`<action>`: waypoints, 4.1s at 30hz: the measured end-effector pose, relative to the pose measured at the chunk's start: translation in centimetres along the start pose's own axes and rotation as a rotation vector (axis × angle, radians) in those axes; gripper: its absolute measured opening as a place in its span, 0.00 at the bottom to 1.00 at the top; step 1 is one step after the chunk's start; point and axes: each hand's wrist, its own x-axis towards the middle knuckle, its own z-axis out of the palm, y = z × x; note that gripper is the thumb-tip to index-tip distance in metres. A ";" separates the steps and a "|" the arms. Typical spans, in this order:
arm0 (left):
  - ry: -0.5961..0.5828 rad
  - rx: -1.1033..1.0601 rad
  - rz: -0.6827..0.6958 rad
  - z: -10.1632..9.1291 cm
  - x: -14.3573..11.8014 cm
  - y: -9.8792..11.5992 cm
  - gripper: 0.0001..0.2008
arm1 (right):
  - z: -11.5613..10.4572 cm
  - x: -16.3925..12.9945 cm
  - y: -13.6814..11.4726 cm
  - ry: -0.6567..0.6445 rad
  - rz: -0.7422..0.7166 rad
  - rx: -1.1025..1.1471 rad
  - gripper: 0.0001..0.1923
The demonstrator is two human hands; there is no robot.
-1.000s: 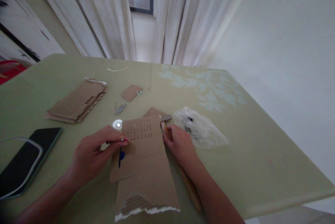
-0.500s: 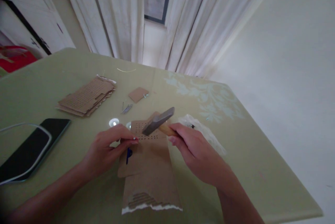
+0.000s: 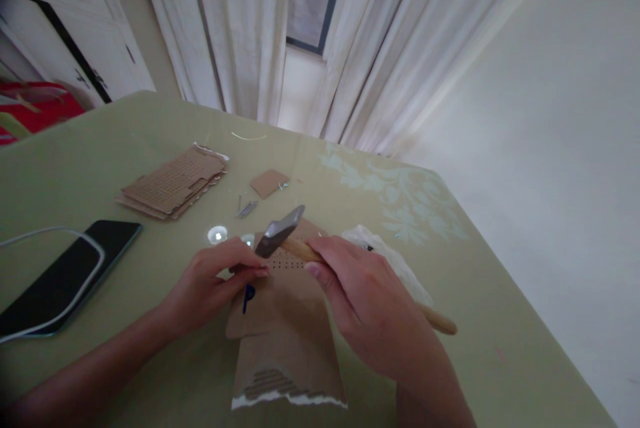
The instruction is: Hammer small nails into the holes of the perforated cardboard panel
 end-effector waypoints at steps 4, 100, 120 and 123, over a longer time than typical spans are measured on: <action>-0.004 0.009 0.001 0.0 0.0 -0.1 0.08 | -0.1 -0.1 0.1 -0.071 -0.017 0.011 0.13; 0.074 -0.061 -0.373 -1.2 -0.1 0.3 0.07 | 0.2 0.2 2.1 -0.284 0.010 -0.114 0.14; -0.006 0.082 -0.256 -1.0 0.1 0.5 0.06 | 0.4 0.0 2.3 -0.274 0.015 -0.105 0.14; -0.007 0.077 -0.252 -0.9 0.0 0.5 0.06 | 0.4 0.0 2.3 -0.250 0.002 -0.104 0.14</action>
